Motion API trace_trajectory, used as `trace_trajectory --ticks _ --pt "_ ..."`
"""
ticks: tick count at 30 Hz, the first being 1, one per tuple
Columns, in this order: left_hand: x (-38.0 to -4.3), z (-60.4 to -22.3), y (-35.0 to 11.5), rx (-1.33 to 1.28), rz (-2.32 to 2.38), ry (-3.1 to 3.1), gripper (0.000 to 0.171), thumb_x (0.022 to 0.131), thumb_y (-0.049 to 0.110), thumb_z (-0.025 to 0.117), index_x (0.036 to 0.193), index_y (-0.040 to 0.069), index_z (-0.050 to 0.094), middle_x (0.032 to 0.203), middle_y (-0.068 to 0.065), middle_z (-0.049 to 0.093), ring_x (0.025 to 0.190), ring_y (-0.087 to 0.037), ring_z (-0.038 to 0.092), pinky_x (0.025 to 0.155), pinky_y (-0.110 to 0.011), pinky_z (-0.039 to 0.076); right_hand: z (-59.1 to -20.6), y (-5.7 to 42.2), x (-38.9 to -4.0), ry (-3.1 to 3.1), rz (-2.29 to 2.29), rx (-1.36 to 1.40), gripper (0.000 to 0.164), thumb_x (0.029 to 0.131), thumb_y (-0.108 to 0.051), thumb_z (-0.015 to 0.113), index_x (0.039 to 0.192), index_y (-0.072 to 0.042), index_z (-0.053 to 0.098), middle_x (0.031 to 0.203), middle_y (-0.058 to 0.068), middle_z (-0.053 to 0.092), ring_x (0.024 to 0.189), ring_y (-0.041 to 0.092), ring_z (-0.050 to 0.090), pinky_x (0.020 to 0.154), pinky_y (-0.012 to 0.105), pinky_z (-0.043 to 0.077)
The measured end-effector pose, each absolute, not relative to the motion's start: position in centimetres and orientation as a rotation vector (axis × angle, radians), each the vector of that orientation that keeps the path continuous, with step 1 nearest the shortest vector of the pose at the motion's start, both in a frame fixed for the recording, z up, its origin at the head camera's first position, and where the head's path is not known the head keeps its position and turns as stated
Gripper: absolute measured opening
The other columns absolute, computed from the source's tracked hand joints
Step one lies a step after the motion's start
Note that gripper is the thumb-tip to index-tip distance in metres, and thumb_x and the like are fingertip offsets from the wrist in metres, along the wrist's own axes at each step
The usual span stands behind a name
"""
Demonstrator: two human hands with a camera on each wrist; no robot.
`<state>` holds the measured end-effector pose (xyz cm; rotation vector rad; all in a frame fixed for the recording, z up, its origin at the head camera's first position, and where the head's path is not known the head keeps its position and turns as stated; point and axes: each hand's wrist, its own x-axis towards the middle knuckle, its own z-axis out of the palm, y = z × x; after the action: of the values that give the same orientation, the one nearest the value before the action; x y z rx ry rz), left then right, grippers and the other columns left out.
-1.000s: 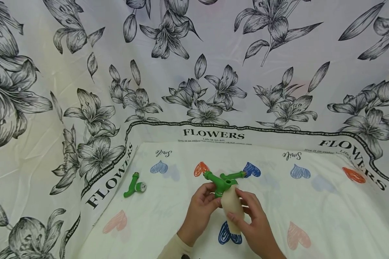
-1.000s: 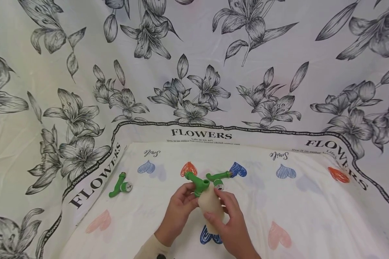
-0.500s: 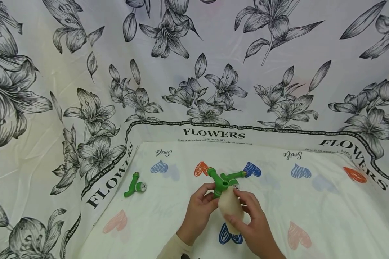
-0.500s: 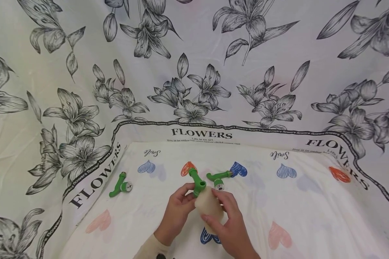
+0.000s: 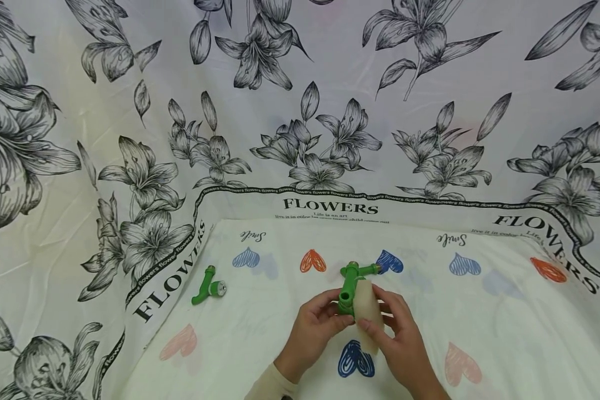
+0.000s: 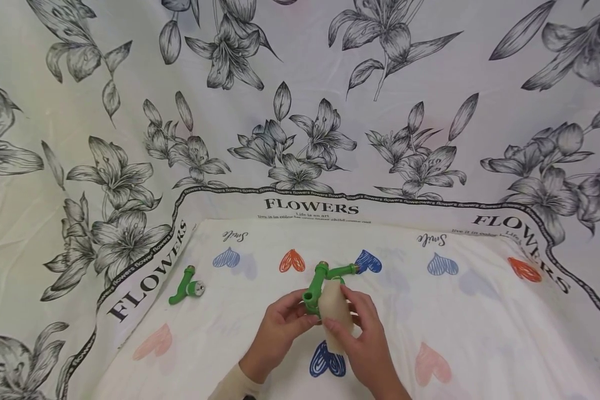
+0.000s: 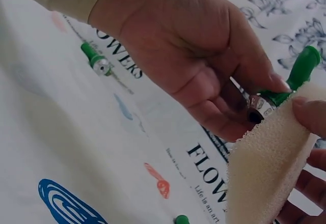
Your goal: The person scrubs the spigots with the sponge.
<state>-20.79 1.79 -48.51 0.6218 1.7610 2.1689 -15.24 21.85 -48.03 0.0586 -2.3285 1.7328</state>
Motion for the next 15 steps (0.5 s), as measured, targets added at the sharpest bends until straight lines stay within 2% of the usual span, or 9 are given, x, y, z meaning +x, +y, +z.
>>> trace_trajectory --ticks 3,8,15 --pt "-20.9 -48.5 1.8 0.655 2.156 1.808 0.043 0.103 0.004 0.076 0.144 0.011 0.069 0.140 -0.012 0.066 0.121 -0.031 0.070 0.103 -0.042 0.058 -48.0 21.7 -15.1 -2.334 1.742 0.071 0.064 0.102 -0.025 0.082 0.159 -0.022 0.054 0.143 0.000 0.056 0.125 0.027 0.058 0.102 0.030 0.056" --pt "-21.1 -48.4 1.9 0.709 2.147 1.902 0.037 0.105 0.004 0.073 0.141 0.010 0.071 0.138 -0.013 0.062 0.125 -0.031 0.067 0.105 -0.041 0.057 -48.1 21.4 -14.6 -2.343 1.700 0.143 0.064 0.101 -0.022 0.083 0.157 -0.028 0.055 0.143 -0.006 0.056 0.125 0.020 0.058 0.102 0.034 0.057" --pt "-21.0 -48.2 1.7 0.581 2.192 1.839 0.041 0.107 0.001 0.067 0.147 0.003 0.059 0.148 -0.017 0.058 0.132 -0.035 0.064 0.106 -0.039 0.055 -48.0 21.1 -14.1 -2.289 1.612 0.348 0.069 0.096 -0.011 0.087 0.156 -0.027 0.056 0.143 -0.006 0.058 0.124 0.017 0.059 0.098 0.035 0.059"
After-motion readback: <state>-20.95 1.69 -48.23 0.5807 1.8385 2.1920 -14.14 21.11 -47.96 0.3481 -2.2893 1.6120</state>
